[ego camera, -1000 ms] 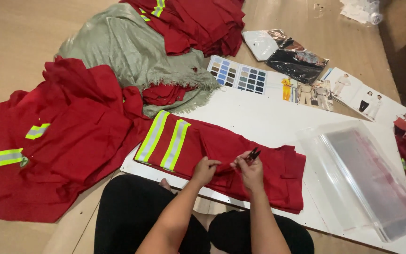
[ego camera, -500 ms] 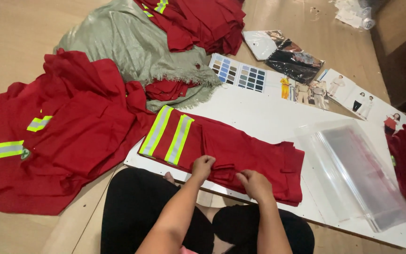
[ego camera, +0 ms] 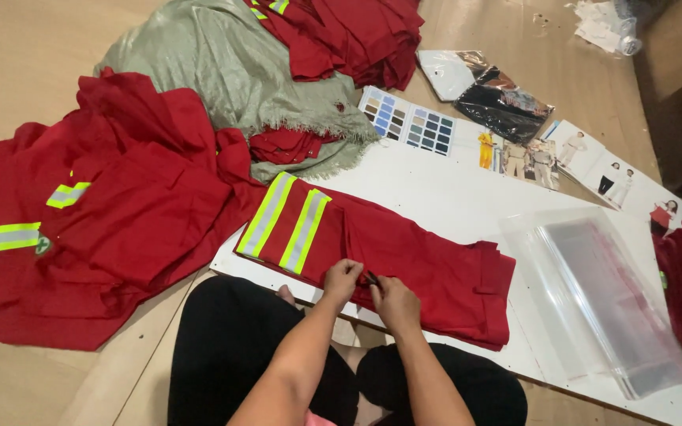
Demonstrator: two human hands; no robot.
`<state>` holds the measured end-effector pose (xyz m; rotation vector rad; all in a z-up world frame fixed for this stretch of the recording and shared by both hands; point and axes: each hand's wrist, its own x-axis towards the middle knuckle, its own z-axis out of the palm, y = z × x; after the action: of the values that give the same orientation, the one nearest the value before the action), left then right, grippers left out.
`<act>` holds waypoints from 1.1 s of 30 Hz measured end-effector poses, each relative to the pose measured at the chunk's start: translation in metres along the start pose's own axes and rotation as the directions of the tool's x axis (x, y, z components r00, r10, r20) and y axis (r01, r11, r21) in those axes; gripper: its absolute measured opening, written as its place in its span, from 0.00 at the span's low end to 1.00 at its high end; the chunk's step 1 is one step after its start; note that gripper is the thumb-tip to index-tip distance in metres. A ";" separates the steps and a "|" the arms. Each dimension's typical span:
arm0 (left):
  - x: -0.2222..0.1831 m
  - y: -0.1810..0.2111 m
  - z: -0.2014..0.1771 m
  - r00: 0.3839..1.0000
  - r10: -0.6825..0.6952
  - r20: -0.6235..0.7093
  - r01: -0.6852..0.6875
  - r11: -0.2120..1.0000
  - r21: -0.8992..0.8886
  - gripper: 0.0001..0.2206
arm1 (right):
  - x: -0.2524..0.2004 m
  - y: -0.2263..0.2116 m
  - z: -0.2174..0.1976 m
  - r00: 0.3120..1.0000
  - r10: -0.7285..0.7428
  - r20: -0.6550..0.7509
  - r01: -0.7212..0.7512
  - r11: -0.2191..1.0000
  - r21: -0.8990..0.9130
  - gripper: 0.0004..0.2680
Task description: The person is folding red workwear trousers with yellow reflective strips on a white board placed on the floor.
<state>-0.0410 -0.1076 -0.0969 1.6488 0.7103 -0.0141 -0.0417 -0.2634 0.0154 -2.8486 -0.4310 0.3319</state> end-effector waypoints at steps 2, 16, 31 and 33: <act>0.000 0.000 0.000 1.000 0.002 -0.003 -0.002 1.000 -0.007 0.11 | 0.002 0.001 0.004 1.000 -0.008 -0.010 0.008 1.000 0.008 0.15; 0.000 -0.009 0.000 0.999 -0.022 -0.036 0.013 0.976 -0.218 0.09 | 0.008 0.010 0.001 0.988 0.098 -0.122 -0.068 0.971 0.231 0.10; -0.017 0.109 -0.140 0.978 0.144 -0.148 -0.099 0.956 0.274 0.13 | 0.064 0.104 0.046 0.829 0.541 -0.146 -0.093 0.390 0.916 0.06; 0.032 0.075 -0.192 0.952 0.095 -0.292 -0.005 0.955 0.296 0.15 | 0.062 0.096 0.043 0.851 0.505 -0.145 -0.085 0.405 0.910 0.05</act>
<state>-0.0534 0.0770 0.0004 1.9779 0.9332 0.1837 0.0304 -0.3245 -0.0626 -1.8031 0.3229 -0.0204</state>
